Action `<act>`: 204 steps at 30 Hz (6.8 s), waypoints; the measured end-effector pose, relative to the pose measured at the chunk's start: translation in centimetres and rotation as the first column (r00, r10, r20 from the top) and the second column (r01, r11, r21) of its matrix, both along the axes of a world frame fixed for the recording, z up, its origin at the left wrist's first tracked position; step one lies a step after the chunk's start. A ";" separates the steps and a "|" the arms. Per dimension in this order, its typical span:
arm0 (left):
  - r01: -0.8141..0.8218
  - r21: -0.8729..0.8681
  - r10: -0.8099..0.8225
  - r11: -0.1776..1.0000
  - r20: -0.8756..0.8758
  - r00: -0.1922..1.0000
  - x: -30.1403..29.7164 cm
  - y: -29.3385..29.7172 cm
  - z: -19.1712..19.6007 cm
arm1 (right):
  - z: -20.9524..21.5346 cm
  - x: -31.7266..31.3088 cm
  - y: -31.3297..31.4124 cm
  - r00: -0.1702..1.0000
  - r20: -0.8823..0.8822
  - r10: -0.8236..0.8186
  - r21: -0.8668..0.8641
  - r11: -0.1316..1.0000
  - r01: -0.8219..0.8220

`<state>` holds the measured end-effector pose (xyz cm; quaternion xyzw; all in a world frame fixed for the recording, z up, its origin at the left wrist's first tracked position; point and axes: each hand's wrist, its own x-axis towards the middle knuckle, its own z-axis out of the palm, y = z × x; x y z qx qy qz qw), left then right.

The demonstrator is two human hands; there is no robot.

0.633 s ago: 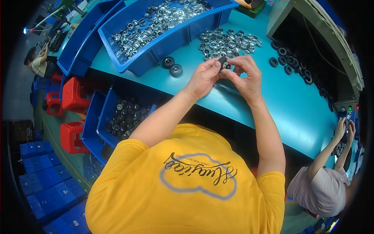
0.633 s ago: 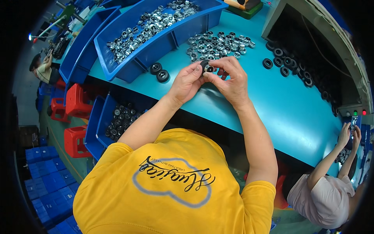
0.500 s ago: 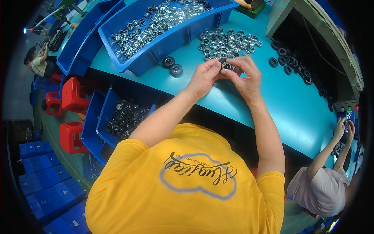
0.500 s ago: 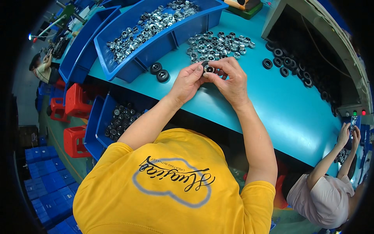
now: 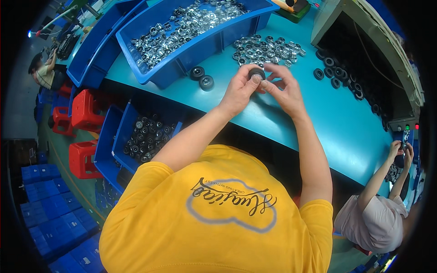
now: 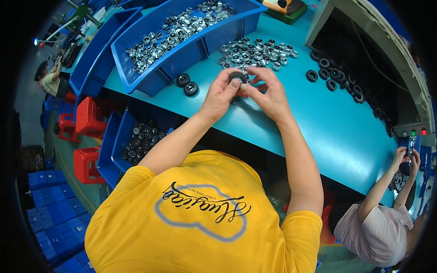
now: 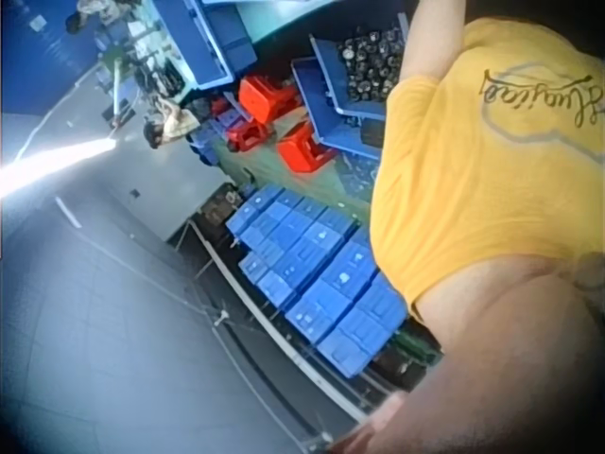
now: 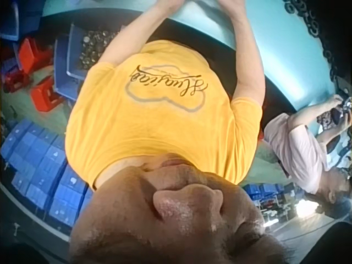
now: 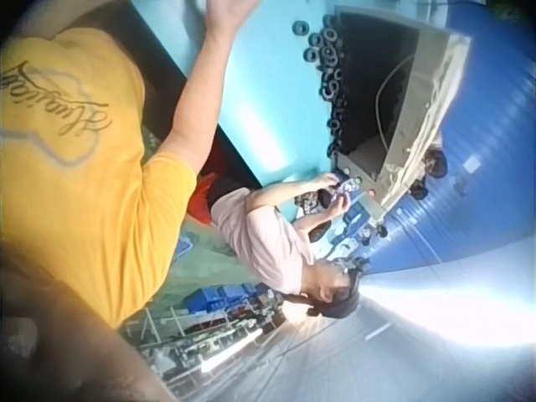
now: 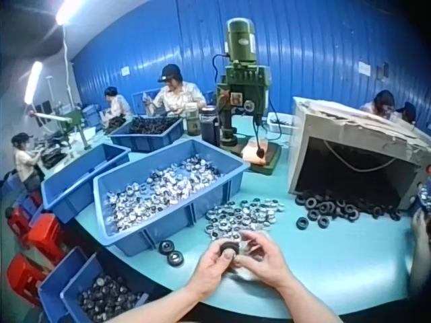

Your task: Assembling metal bearings into rubber wheel parts at a factory workstation.

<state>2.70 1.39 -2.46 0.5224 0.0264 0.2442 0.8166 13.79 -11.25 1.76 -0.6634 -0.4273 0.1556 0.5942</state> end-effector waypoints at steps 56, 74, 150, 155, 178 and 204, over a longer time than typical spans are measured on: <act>-0.065 0.117 0.095 0.991 -0.274 0.957 -0.2 0.3 1.2 | -2.0 -0.3 0.4 0.939 -0.343 -0.009 -0.015 1.000 0.004; -0.155 0.470 0.272 0.869 -0.192 0.943 -0.6 -1.6 1.9 | -2.1 1.2 0.1 0.831 -0.554 0.051 0.000 0.998 -0.062; 0.392 -0.467 -0.420 0.793 0.047 0.906 -1.9 0.9 2.3 | -2.9 3.6 -0.2 0.678 0.695 -0.239 -0.135 0.883 0.449; 0.404 -0.465 -0.433 0.787 0.050 0.900 -2.0 0.9 2.5 | -3.2 4.0 -0.1 0.679 0.696 -0.233 -0.066 0.921 0.383; -0.344 0.679 0.481 0.648 -0.014 0.877 -1.9 -1.9 2.6 | -3.7 4.4 -0.7 0.755 0.618 -0.219 -0.138 0.916 0.378; -0.385 0.758 0.562 0.527 0.029 0.827 -2.0 -2.0 2.7 | -1.9 3.0 -0.5 0.848 0.454 -0.274 -0.056 0.941 0.334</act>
